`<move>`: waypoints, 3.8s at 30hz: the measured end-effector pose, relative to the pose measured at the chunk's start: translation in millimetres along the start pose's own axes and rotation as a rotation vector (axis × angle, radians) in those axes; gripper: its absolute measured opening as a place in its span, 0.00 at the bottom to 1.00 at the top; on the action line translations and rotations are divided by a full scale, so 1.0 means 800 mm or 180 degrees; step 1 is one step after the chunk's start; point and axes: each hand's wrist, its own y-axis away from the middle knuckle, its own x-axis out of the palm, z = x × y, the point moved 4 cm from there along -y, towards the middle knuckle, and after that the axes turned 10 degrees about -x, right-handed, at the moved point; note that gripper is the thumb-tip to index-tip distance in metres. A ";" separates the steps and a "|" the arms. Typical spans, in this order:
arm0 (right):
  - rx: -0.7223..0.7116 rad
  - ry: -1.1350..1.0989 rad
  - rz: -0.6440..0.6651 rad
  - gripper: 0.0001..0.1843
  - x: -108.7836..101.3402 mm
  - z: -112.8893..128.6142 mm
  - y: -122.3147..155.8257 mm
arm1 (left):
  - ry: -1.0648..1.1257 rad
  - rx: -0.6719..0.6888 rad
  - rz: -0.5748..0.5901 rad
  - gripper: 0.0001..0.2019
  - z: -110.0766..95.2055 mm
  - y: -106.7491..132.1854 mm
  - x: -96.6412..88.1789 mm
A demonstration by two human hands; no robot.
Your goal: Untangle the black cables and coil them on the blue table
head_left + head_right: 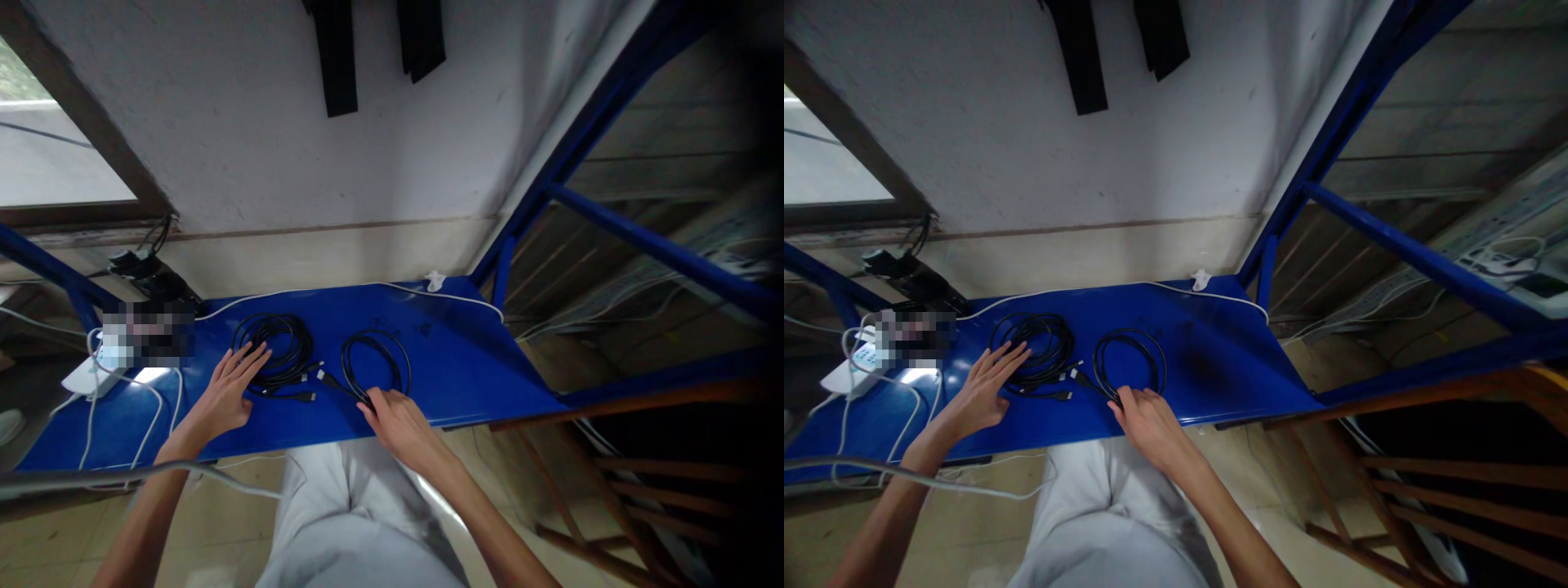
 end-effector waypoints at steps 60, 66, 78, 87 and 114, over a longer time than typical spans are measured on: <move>0.1881 0.0548 -0.0398 0.63 0.051 -0.222 -0.053 | 0.1099 -0.0111 -0.0559 0.10 -0.091 0.008 0.064; 0.0646 -0.0001 -0.0164 0.43 0.090 -0.202 -0.154 | 0.1312 0.0044 -0.0482 0.09 -0.109 0.018 0.052; -0.1416 -0.1163 0.0511 0.28 0.129 -0.122 -0.305 | 0.1405 0.0092 -0.0377 0.08 -0.144 0.026 0.036; -0.0962 -0.1656 -0.0119 0.26 0.037 -0.094 -0.265 | 0.1510 0.0189 -0.0283 0.07 -0.158 0.009 0.042; 0.0266 -0.0092 -0.1069 0.39 -0.014 -0.139 0.048 | 0.1108 -0.0432 -0.1102 0.27 -0.092 -0.043 0.010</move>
